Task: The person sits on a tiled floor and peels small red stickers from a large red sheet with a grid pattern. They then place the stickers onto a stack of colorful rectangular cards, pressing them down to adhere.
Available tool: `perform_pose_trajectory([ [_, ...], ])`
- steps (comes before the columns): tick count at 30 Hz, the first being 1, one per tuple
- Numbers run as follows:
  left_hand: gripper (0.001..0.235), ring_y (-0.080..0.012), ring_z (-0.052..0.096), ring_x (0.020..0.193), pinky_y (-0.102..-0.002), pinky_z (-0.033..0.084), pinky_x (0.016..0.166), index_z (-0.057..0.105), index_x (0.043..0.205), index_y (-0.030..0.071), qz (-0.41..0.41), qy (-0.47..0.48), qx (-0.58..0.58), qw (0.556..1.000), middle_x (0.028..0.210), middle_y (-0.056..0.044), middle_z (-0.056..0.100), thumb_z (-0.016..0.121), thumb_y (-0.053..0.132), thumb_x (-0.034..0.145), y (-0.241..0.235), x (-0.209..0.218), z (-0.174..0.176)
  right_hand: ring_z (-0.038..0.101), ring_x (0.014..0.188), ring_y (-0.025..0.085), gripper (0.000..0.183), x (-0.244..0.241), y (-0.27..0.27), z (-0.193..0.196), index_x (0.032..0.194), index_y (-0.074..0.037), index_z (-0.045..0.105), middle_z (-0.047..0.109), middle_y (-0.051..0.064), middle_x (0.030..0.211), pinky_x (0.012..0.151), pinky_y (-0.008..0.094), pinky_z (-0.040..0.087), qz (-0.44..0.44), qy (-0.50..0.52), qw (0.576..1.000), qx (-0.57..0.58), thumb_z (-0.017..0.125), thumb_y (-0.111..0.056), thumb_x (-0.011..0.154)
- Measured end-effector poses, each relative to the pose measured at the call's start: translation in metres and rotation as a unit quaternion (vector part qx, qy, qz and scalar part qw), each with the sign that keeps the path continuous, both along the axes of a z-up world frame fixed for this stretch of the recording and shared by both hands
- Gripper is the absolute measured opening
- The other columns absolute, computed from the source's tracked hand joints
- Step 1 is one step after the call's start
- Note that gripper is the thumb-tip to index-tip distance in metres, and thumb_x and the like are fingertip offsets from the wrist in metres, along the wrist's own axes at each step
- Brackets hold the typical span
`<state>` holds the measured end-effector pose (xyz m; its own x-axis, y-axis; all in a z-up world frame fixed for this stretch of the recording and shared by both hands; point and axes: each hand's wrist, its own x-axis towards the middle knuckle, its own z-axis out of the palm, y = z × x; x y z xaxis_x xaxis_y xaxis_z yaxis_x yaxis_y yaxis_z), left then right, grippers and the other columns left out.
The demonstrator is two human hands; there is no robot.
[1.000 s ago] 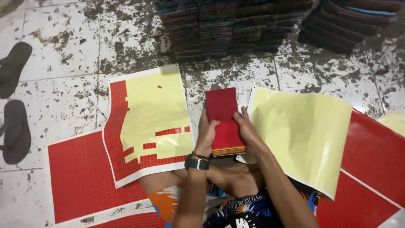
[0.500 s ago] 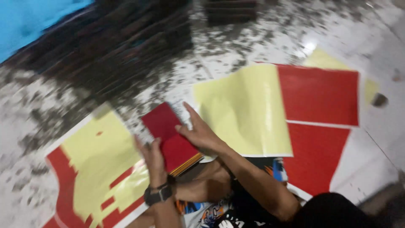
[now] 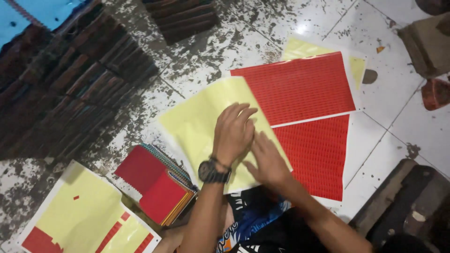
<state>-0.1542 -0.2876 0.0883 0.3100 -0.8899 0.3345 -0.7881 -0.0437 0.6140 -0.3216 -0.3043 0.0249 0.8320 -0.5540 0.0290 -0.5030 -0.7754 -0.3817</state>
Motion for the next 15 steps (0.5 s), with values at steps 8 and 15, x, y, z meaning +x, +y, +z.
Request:
perform_pose_trajectory([
  [8, 0.068, -0.0384, 0.027, 0.151, -0.067, 0.021, 0.118, 0.04, 0.153, 0.011, 0.044, 0.005, 0.231, 0.972, 0.161, -0.017, 0.035, 0.056, 0.036, 0.092, 0.011, -0.015, 0.016, 0.049, 0.138, 0.036, 0.04, -0.038, 0.021, -0.001, 0.115, -0.026, 0.071, 0.057, 0.0, 0.144, 0.108, 0.047, 0.046, 0.003, -0.071, 0.997, -0.024, 0.08, -0.035, 0.077],
  [15, 0.07, -0.0466, 0.028, 0.148, -0.071, 0.027, 0.112, 0.025, 0.16, 0.012, 0.101, 0.072, 0.231, 0.965, 0.164, -0.021, 0.025, 0.046, 0.03, 0.096, 0.042, -0.034, 0.005, 0.072, 0.098, 0.025, 0.028, 0.003, -0.057, 0.011, 0.121, -0.014, 0.074, 0.07, 0.002, 0.103, 0.084, 0.038, 0.059, -0.162, -0.248, 0.943, 0.151, 0.072, -0.024, 0.094],
])
